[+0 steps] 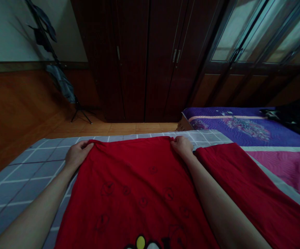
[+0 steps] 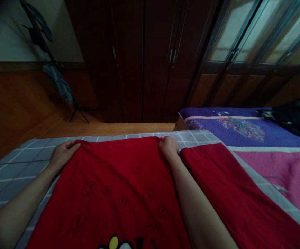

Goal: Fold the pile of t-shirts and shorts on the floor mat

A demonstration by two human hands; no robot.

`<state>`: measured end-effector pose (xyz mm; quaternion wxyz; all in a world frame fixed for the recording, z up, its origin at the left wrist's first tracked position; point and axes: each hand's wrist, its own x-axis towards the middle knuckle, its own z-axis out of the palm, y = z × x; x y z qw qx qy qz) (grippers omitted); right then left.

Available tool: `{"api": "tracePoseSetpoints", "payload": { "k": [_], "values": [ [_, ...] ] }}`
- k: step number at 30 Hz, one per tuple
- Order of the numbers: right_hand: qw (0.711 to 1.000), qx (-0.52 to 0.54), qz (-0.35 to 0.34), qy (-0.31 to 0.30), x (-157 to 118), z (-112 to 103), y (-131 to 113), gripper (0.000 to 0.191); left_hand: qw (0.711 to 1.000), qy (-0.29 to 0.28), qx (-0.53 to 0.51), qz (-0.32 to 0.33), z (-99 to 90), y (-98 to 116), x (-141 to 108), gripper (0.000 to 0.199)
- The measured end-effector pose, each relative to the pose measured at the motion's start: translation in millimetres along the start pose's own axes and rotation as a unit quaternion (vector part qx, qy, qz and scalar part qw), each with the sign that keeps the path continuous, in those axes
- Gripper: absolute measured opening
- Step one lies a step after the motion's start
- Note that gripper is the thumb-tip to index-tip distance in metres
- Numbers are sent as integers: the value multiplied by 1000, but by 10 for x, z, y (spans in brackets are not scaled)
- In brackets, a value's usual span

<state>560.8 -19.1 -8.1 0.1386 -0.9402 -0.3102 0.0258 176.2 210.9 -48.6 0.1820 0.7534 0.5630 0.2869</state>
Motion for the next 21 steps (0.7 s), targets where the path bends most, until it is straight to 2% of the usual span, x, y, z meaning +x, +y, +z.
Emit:
{"api": "tracePoseSetpoints", "payload": {
  "k": [3, 8, 15, 18, 21],
  "values": [
    [1000, 2, 8, 13, 4, -31, 7, 26, 1000, -6, -14, -8, 7, -9, 5, 47],
    [997, -7, 29, 69, -1, -119, 61, 38, 1000, -16, -17, -5, 20, -13, 8, 48],
    [996, -29, 38, 73, -18, -39, 75, 34, 1000, 0, 8, -2, 31, 53, -25, 34],
    [996, -39, 29, 71, -29, -44, 82, 32, 999, 41, 24, -10, -12, 139, -69, 35],
    [996, -49, -8, 80, -80, -141, 59, 31, 989, 134, 48, 34, -76, 329, -189, 35]
  ]
}}
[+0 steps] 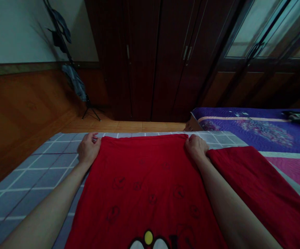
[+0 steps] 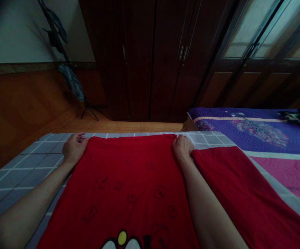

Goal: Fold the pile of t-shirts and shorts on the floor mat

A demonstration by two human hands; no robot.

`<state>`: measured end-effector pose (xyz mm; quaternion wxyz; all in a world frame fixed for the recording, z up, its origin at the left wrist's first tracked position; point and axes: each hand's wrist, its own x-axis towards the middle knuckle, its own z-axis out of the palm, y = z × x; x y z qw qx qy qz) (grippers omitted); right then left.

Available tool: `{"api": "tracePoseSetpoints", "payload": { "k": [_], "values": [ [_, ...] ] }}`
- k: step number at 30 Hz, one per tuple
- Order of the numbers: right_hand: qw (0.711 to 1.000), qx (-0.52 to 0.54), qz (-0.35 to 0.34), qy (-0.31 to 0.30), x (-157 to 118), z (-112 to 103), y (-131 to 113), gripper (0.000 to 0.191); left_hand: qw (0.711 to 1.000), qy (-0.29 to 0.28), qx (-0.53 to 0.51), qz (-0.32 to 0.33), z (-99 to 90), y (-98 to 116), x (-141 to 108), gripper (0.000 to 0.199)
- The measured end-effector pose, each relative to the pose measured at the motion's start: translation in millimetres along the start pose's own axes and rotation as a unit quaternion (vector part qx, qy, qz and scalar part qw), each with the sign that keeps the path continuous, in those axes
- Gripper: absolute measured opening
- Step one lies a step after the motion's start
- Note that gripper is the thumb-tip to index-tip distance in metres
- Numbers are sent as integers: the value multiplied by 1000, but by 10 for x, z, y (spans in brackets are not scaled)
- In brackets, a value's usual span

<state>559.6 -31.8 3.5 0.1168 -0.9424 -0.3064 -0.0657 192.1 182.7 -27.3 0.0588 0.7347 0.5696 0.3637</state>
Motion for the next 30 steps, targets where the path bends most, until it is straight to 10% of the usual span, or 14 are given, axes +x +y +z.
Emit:
{"api": "tracePoseSetpoints", "payload": {
  "k": [2, 6, 10, 16, 23, 30],
  "values": [
    [999, -1, -41, 17, -46, -108, -62, 34, 996, 4, -9, 87, -52, 168, -99, 28],
    [975, 34, -220, -7, -209, -182, -314, 45, 941, -177, -17, 288, 0, 389, -295, 34],
    [905, 54, -409, -106, -328, 73, -428, 60, 897, -305, 64, 314, 98, 243, -277, 54],
    [962, -19, -268, -49, -292, 242, -319, 67, 929, -263, 145, 218, 23, 123, -223, 62],
    [851, 32, -509, -121, -688, 282, -660, 69, 834, -380, 56, 397, 88, 564, -610, 65],
    [929, -30, -364, -62, -299, 428, -336, 67, 888, -333, 88, 305, 105, 330, -418, 71]
  ]
}}
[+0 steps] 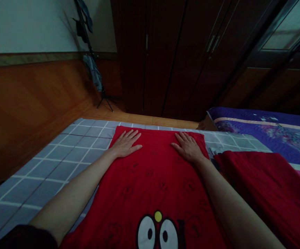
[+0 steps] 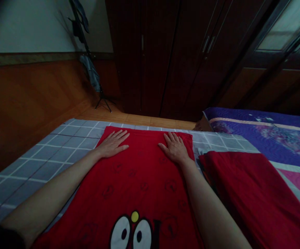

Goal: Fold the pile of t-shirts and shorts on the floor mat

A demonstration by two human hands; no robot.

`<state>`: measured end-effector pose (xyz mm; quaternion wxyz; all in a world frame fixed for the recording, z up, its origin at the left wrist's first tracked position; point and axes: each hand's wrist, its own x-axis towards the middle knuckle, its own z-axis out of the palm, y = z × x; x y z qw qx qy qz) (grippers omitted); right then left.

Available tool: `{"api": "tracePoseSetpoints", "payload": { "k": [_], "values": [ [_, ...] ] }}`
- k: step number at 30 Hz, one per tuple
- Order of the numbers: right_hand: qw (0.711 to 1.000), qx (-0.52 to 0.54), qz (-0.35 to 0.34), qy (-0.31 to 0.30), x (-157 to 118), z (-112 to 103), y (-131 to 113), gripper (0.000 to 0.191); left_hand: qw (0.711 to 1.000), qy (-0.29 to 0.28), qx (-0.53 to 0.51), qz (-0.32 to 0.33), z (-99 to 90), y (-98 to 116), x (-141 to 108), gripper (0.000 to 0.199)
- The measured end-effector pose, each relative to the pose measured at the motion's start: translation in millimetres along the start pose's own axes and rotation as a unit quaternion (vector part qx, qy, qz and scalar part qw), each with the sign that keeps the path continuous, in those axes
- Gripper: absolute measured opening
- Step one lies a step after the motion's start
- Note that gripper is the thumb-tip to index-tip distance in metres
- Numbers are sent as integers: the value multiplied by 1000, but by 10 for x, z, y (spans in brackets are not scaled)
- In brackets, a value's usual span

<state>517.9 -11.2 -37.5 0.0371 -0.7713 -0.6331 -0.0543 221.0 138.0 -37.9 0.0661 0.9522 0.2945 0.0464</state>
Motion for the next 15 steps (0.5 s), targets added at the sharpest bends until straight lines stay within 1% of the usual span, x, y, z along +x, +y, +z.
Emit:
{"api": "tracePoseSetpoints", "payload": {
  "k": [2, 5, 7, 8, 9, 11, 13, 15],
  "values": [
    [1000, -9, 12, 4, 5, -25, 6, 65, 1000, 9, -3, -4, -10, 0, 15, 71],
    [999, -20, 29, -3, -41, -94, -99, 61, 1000, 9, -7, -21, -23, 54, -11, 67],
    [999, -30, 41, -12, -115, -153, -166, 58, 999, 5, -8, -35, -43, 74, -114, 64],
    [998, -34, 44, -16, -172, -190, -185, 57, 999, 3, -8, -40, -60, 72, -205, 64],
    [998, -39, 44, -20, -245, -232, -193, 56, 999, 1, -8, -43, -83, 63, -326, 64],
    [998, -48, 42, -23, -451, -337, -186, 55, 999, -2, -7, -45, -141, 35, -658, 65],
    [997, -57, 40, -18, -740, -462, -166, 55, 998, 7, -13, -54, -204, 21, -1082, 66],
    [998, -60, 32, -2, -1089, -583, -156, 55, 996, 37, -39, -75, -256, 47, -1536, 60]
  ]
}}
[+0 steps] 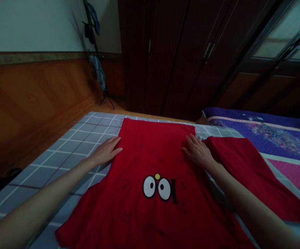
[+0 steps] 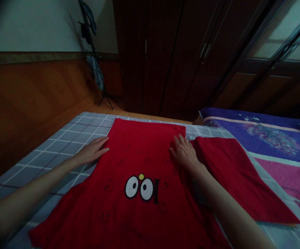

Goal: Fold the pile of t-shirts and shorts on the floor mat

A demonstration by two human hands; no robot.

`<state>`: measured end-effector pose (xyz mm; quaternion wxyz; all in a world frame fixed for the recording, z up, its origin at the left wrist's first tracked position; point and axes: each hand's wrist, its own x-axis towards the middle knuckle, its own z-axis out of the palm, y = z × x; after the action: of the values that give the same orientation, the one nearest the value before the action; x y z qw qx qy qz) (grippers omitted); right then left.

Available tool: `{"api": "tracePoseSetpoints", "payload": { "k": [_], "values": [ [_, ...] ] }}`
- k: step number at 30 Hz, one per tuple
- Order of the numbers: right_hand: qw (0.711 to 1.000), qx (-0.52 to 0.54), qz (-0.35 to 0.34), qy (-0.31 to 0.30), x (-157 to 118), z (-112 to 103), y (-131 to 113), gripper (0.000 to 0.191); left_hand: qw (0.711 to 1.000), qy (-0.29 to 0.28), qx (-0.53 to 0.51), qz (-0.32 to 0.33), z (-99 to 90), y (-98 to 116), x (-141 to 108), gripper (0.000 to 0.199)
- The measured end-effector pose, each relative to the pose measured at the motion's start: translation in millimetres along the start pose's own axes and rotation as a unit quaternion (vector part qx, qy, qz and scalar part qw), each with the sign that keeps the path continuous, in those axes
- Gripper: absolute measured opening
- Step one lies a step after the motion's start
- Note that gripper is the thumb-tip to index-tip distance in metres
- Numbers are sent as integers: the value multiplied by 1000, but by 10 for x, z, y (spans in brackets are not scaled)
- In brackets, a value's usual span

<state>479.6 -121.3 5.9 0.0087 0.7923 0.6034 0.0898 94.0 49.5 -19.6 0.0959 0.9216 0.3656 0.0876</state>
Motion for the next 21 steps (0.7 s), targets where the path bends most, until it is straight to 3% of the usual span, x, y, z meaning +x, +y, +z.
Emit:
{"api": "tracePoseSetpoints", "payload": {
  "k": [3, 6, 9, 14, 17, 21],
  "values": [
    [1000, 8, 11, 18, -521, -129, 11, 48, 997, 29, -59, -34, -77, 47, -581, 47],
    [996, 5, 83, -32, -888, -171, -61, 40, 994, 20, -93, -56, -104, 176, -895, 37],
    [988, 5, 136, -76, -1043, -145, -149, 34, 991, -29, -119, -58, -112, 288, -966, 33],
    [981, 46, 173, -78, -1057, -103, -174, 38, 976, -64, -193, -79, -142, 281, -967, 35],
    [977, 52, 195, -70, -1064, -116, -160, 39, 946, -76, -301, -91, -160, 203, -997, 39],
    [975, 50, 207, -69, -1090, -146, -159, 41, 891, -149, -412, -116, -146, 130, -1035, 36]
  ]
}}
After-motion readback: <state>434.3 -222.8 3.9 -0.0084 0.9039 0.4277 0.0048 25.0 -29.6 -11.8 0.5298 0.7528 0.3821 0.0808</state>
